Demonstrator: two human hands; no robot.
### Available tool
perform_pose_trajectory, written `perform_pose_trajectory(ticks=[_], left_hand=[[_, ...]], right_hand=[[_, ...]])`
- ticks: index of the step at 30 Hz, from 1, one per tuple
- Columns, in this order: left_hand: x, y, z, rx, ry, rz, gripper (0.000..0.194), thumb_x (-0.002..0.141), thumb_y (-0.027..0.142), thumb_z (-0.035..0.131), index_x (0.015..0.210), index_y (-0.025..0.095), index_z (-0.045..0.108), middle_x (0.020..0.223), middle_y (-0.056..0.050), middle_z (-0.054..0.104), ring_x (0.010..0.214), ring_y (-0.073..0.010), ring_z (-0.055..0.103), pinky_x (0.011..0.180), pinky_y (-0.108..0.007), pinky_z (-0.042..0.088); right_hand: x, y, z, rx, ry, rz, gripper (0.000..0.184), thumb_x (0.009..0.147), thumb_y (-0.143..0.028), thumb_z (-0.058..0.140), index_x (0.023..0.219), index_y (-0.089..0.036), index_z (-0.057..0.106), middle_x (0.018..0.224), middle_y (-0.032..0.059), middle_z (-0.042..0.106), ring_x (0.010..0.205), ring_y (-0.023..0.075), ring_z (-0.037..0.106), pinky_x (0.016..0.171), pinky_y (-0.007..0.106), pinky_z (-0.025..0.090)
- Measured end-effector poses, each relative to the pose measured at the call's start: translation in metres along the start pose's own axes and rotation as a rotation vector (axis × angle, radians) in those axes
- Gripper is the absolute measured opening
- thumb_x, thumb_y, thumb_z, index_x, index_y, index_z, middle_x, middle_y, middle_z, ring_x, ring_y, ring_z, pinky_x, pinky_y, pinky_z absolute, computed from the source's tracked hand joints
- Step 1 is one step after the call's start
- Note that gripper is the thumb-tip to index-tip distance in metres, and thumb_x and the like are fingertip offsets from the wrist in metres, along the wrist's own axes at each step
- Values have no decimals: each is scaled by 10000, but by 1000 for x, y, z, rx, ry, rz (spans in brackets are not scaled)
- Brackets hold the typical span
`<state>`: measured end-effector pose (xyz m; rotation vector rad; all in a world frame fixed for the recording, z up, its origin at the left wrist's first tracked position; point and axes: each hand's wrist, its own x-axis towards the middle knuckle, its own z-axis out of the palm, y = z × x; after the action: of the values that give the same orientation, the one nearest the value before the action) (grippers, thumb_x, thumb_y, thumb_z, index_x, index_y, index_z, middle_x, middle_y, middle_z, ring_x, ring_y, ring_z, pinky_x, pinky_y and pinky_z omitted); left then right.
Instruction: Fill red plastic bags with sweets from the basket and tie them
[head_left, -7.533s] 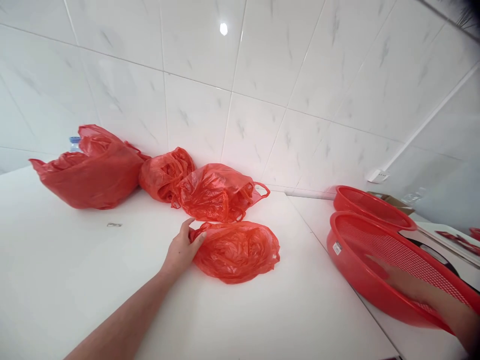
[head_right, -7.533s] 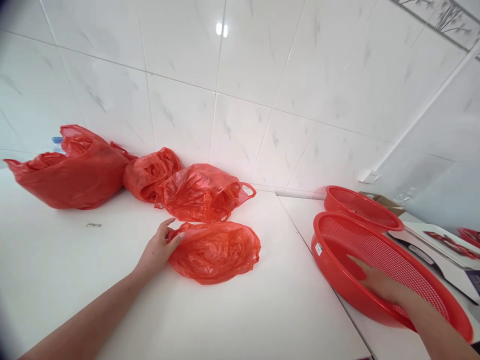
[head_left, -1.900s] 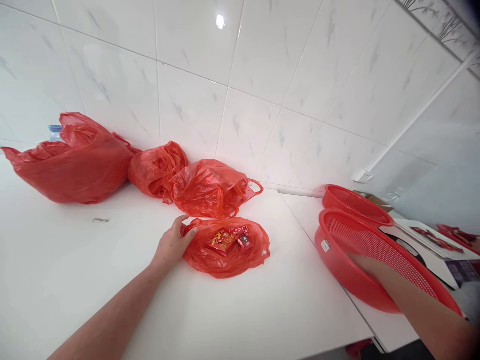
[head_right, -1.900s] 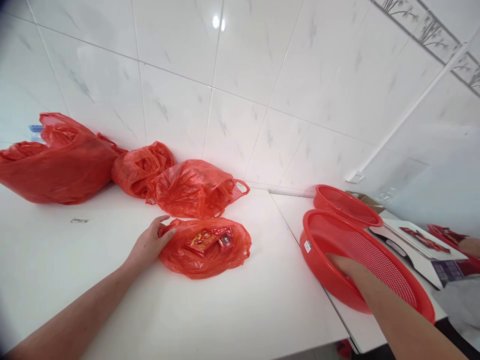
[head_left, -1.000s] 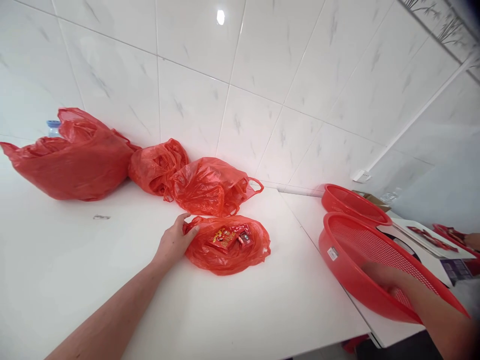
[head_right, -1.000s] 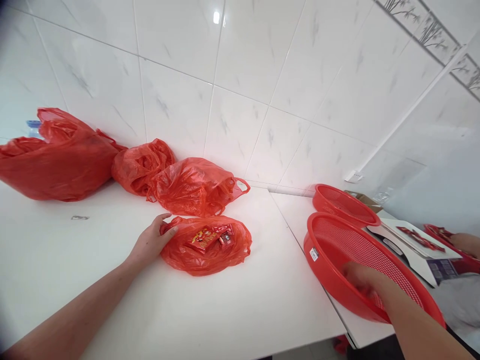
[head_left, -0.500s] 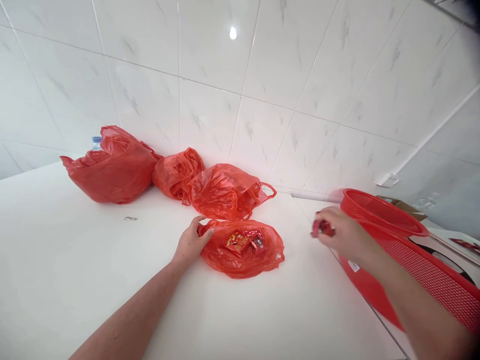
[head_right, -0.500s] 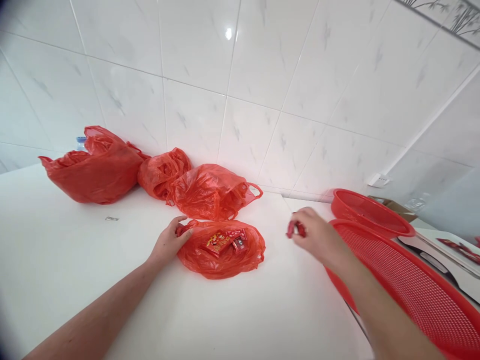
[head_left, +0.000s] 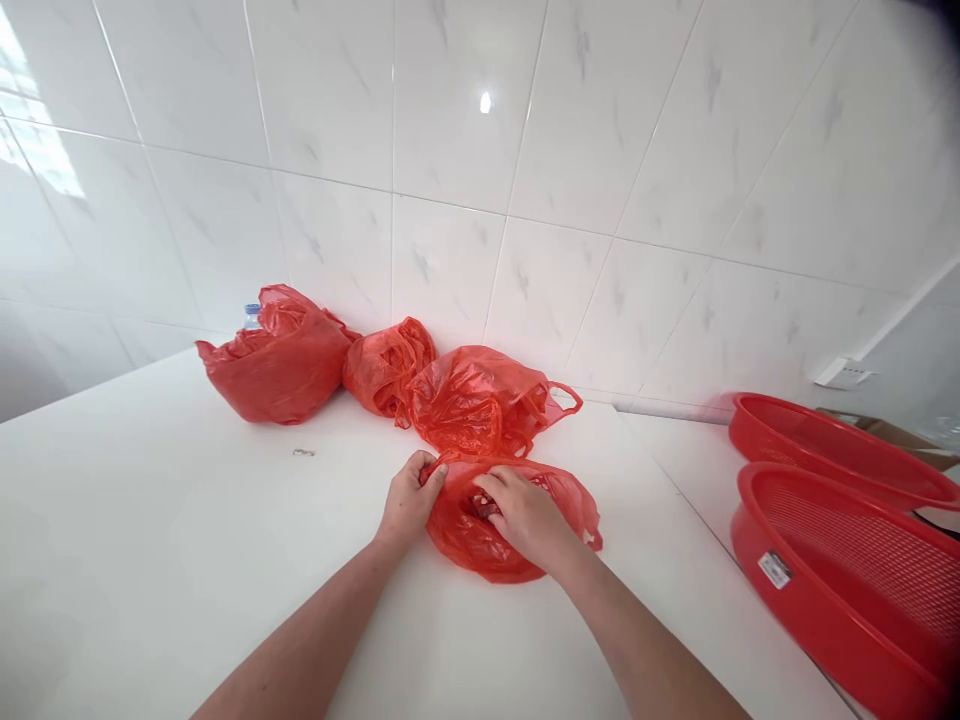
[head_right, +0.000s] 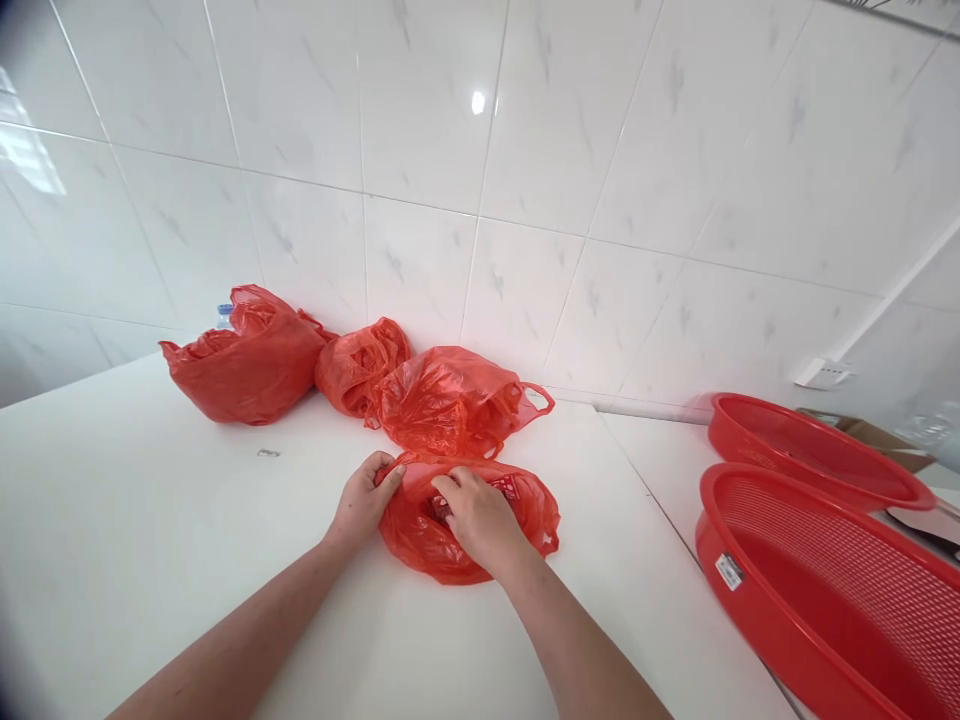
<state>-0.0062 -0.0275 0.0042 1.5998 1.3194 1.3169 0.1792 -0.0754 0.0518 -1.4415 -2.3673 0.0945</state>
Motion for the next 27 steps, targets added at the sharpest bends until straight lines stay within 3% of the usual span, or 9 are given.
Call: perform_pose_trajectory(ticks=[3,7,12,14,17,19,22,24,27], left_hand=[[-1,2,-2,-65,-14,-25,251,824,457,476,747,218,457,620,46,536,556,-121,489,560,-231,413],[0,4,-5,-82,13,-34,272,818,466,488,730,211,458,616,37,549,554,-121,497,549,-225,417],[5,-2,-7,-126,75,-87,317,815,510,492,732,205,461,607,33,560,504,-107,483,504,-216,401],[7,-6,-7,-108,90,-115,330,815,524,491,734,205,464,585,38,544,488,-106,474,486,-215,393],[8,-8,-7,19,128,-101,305,833,507,476,800,205,497,601,31,544,512,-120,496,493,-228,412],[7,-2,-8,182,212,33,270,837,450,499,942,203,517,731,-7,599,633,-154,561,564,-263,460],[0,17,-7,463,286,501,290,827,294,555,1096,195,513,1023,-89,614,946,-219,574,807,-367,470],[-7,29,-3,564,133,818,246,838,178,534,1082,206,540,1065,-82,618,995,-206,562,880,-375,443],[-18,38,12,582,-118,993,233,850,122,514,1066,200,548,1043,-60,634,965,-168,577,862,-316,464]], right_hand=[[2,2,5,224,0,72,554,782,-134,534,1285,-314,384,1179,16,538,1018,167,548,815,291,455],[-1,11,5,322,18,177,597,746,-247,616,1299,-292,394,1294,24,489,1182,196,465,959,344,400],[-11,33,5,356,89,224,470,799,-365,584,1250,-334,455,1268,-10,519,1178,174,469,965,338,411],[-14,42,8,363,159,255,398,859,-393,491,1247,-310,462,1247,11,535,1152,178,493,964,348,418],[-14,55,14,391,258,362,430,887,-385,420,1300,-267,409,1230,52,543,1098,194,539,929,363,451],[-13,60,18,420,278,421,483,881,-359,424,1351,-279,344,1212,51,552,1043,190,572,892,360,477],[-10,65,22,421,288,409,518,875,-291,418,1379,-319,303,1225,29,543,1038,177,575,901,364,471],[-8,68,23,409,281,360,522,871,-246,409,1377,-329,311,1241,18,532,1086,170,548,943,368,443],[-8,72,24,421,258,324,531,869,-208,395,1379,-326,308,1234,17,532,1098,150,536,969,354,422]])
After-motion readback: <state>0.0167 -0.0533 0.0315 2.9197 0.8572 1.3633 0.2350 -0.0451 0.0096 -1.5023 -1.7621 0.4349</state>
